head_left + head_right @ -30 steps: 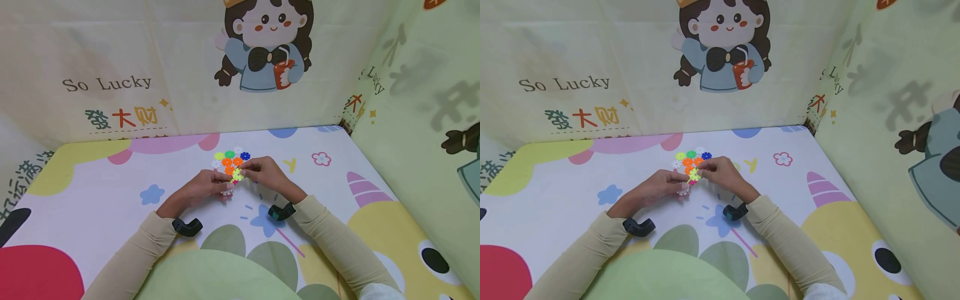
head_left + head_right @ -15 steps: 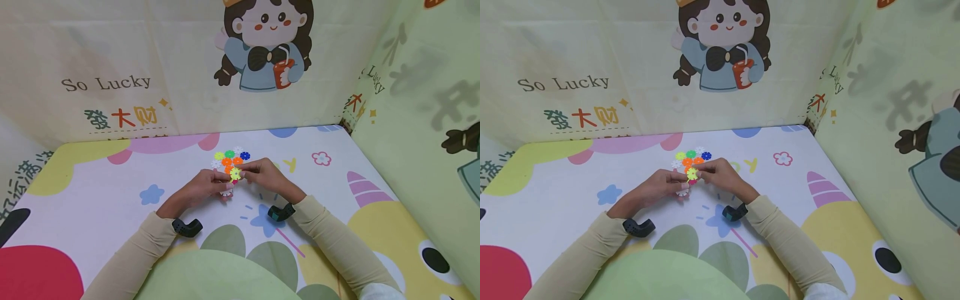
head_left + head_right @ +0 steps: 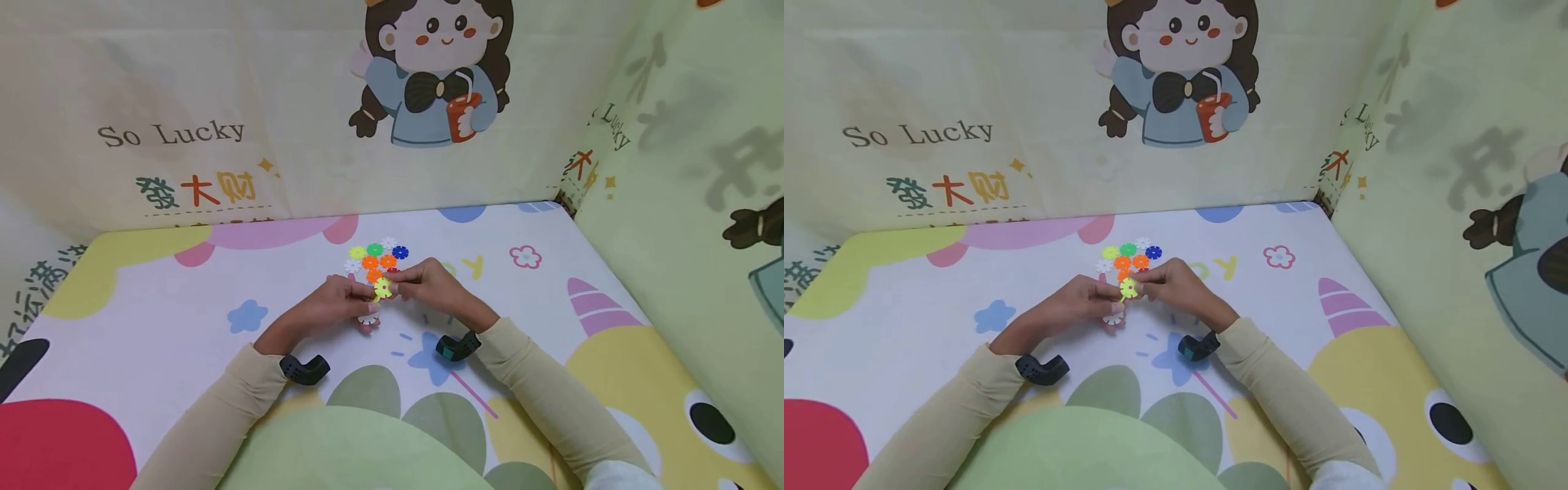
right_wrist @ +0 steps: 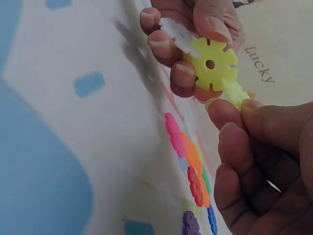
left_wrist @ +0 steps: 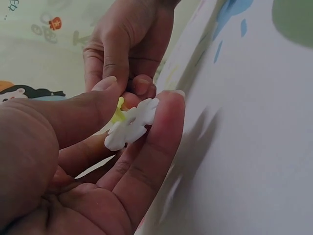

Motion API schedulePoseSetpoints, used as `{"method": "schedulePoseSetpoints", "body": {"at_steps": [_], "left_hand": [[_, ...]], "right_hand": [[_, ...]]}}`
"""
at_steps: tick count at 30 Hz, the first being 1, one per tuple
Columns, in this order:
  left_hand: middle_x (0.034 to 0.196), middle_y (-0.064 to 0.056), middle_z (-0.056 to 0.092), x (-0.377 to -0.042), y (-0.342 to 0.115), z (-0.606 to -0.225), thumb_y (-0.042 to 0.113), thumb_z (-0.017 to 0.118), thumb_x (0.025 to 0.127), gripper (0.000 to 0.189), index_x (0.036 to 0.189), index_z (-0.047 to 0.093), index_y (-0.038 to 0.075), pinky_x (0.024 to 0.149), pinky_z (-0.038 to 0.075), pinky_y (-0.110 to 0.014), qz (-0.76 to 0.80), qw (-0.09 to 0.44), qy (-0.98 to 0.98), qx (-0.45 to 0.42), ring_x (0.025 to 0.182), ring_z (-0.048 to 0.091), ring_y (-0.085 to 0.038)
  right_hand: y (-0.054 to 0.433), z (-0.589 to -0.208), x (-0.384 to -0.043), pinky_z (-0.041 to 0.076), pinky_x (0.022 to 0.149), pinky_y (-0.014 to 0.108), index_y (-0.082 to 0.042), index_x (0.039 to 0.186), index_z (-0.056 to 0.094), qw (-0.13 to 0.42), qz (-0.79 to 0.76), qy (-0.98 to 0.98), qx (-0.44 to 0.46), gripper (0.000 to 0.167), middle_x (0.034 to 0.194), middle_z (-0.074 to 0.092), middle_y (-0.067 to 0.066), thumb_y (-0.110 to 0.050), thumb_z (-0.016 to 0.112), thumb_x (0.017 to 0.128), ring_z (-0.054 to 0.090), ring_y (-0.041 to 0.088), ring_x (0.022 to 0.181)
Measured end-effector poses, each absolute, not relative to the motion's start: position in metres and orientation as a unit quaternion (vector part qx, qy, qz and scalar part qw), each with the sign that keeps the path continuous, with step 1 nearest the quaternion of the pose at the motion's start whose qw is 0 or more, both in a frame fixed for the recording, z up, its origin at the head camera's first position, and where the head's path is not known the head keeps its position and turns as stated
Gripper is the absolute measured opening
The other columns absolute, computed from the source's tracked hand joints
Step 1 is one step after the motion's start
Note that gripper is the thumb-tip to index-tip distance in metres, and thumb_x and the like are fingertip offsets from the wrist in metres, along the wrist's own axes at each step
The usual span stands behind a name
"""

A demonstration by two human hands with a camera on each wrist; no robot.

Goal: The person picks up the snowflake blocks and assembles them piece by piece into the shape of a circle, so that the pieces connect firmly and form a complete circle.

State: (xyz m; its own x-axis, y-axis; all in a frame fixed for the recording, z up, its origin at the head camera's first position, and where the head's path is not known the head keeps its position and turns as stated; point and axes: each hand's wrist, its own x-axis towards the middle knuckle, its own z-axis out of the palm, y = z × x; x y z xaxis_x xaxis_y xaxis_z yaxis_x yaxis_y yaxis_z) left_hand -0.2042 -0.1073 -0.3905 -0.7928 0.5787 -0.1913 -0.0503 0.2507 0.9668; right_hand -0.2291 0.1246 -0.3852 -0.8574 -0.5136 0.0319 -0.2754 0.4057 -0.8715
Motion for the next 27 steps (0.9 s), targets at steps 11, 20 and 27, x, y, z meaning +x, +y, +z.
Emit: {"method": "schedulePoseSetpoints", "body": {"at_steps": [11,20,27], "left_hand": [[0.089,-0.008,0.072,-0.205,-0.116,-0.391,0.017,0.07,0.091,0.027,0.112,0.071,0.0,0.081,0.054,-0.031,0.538,0.248,0.78,0.202,0.083,0.07,-0.022],[0.09,-0.01,0.072,-0.208,-0.114,-0.388,0.013,0.067,0.093,0.027,0.112,0.068,-0.006,0.08,0.055,-0.032,0.546,0.255,0.764,0.231,0.083,0.071,-0.024],[0.087,-0.012,0.072,-0.211,-0.113,-0.387,0.012,0.067,0.093,0.026,0.111,0.069,-0.006,0.08,0.055,-0.033,0.547,0.263,0.763,0.224,0.082,0.07,-0.025]], "right_hand": [[0.115,-0.39,-0.227,0.049,0.063,0.021,-0.003,0.117,0.069,0.133,-0.494,0.822,-0.251,0.026,0.086,0.074,0.004,-0.005,0.068,0.091,0.065,0.019,0.071],[0.117,-0.392,-0.225,0.053,0.066,0.027,-0.001,0.116,0.069,0.129,-0.511,0.815,-0.243,0.025,0.094,0.074,0.006,-0.001,0.066,0.091,0.065,0.018,0.072],[0.118,-0.394,-0.223,0.053,0.067,0.028,-0.003,0.117,0.069,0.129,-0.541,0.8,-0.224,0.026,0.089,0.074,0.005,-0.003,0.064,0.092,0.066,0.021,0.073]]}}
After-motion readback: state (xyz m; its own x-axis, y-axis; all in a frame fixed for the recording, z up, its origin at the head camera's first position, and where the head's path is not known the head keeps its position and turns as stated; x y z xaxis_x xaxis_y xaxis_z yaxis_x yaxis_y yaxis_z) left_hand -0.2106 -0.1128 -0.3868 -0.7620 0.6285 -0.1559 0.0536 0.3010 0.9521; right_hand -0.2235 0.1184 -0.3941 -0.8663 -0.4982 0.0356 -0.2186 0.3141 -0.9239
